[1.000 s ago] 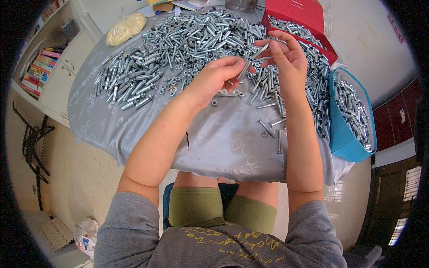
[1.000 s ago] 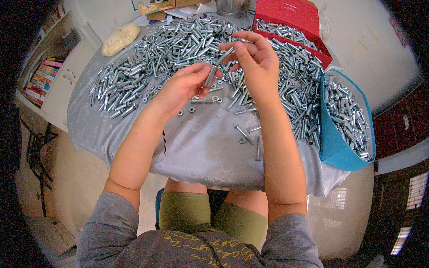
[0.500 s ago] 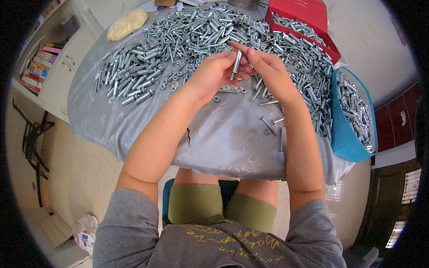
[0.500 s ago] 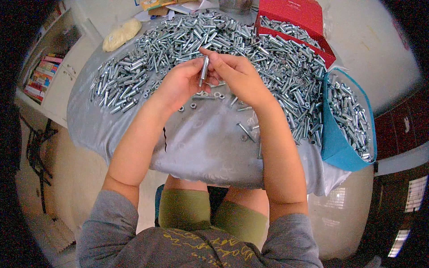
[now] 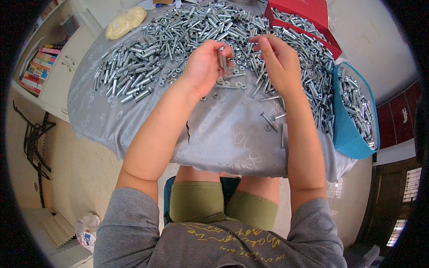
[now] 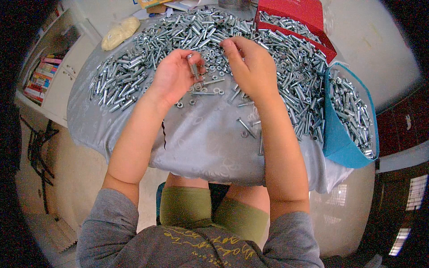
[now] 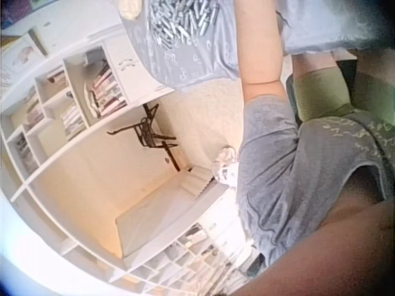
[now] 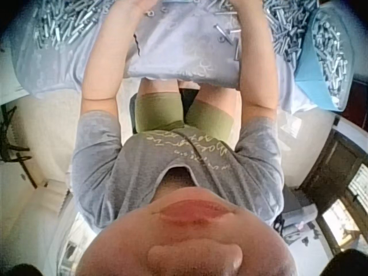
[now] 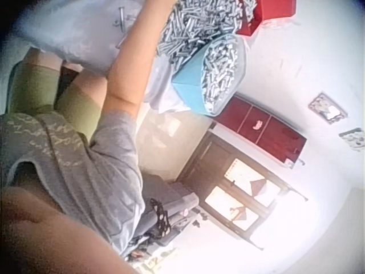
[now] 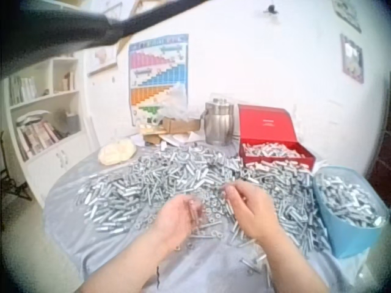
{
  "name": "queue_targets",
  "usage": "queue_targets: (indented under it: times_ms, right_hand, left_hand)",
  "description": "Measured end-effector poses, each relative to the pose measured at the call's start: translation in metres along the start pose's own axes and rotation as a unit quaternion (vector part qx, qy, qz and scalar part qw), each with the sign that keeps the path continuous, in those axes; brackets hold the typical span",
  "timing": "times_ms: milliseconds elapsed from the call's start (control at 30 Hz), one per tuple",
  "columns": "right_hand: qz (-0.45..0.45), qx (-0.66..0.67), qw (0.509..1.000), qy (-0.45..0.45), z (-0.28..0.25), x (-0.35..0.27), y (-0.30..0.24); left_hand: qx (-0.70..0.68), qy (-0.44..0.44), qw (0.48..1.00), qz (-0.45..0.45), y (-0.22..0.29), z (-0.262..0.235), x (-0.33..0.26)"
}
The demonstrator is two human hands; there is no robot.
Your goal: The person repeatedly picks up bolts and washers from a large pile on a table, threads the washers onto the bolts, and places the assembled fasteners into a blue container. The task continues throughout the clip with consistent hand movements.
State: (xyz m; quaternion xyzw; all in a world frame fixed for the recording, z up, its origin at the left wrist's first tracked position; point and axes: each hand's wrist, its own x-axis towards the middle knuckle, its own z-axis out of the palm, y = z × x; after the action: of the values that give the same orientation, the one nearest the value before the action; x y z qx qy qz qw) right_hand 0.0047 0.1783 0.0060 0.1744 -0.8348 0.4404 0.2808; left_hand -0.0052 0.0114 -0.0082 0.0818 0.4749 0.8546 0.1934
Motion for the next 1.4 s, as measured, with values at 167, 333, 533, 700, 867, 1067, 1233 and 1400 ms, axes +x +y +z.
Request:
queue_targets:
  times_ms: [167,333,533,700,867,1067,1233,1400]
  right_hand:
    - [0.019,-0.067,0.998,-0.003,-0.004,0.0,0.003]
    - [0.018,-0.115,0.993,-0.035,0.0,-0.002,0.003]
    - [-0.016,-0.194,0.976,-0.096,0.009,-0.007,0.014]
    - [-0.007,-0.215,0.966,-0.145,0.009,-0.008,0.013]
    - [-0.015,-0.188,0.967,-0.17,0.02,-0.013,0.012]
    - [-0.089,-0.166,0.963,-0.195,0.037,-0.022,0.006]
    - [-0.076,-0.207,0.951,-0.219,0.05,-0.026,0.006]
    - [-0.01,-0.264,0.936,-0.233,0.051,-0.025,-0.008]
  left_hand:
    - [0.121,0.122,0.983,0.067,0.002,-0.003,-0.001]
    - [-0.041,0.045,0.995,0.075,0.0,-0.013,0.001]
    - [-0.073,0.059,0.993,0.075,0.004,-0.006,-0.002]
    - [-0.079,0.045,0.993,0.08,0.005,-0.011,-0.001]
    - [-0.071,0.067,0.991,0.094,0.006,-0.01,-0.002]
    - [-0.082,0.078,0.989,0.098,0.007,-0.009,-0.004]
    - [-0.078,0.066,0.99,0.096,0.006,-0.008,-0.003]
    - [-0.065,0.066,0.992,0.089,0.006,-0.008,-0.004]
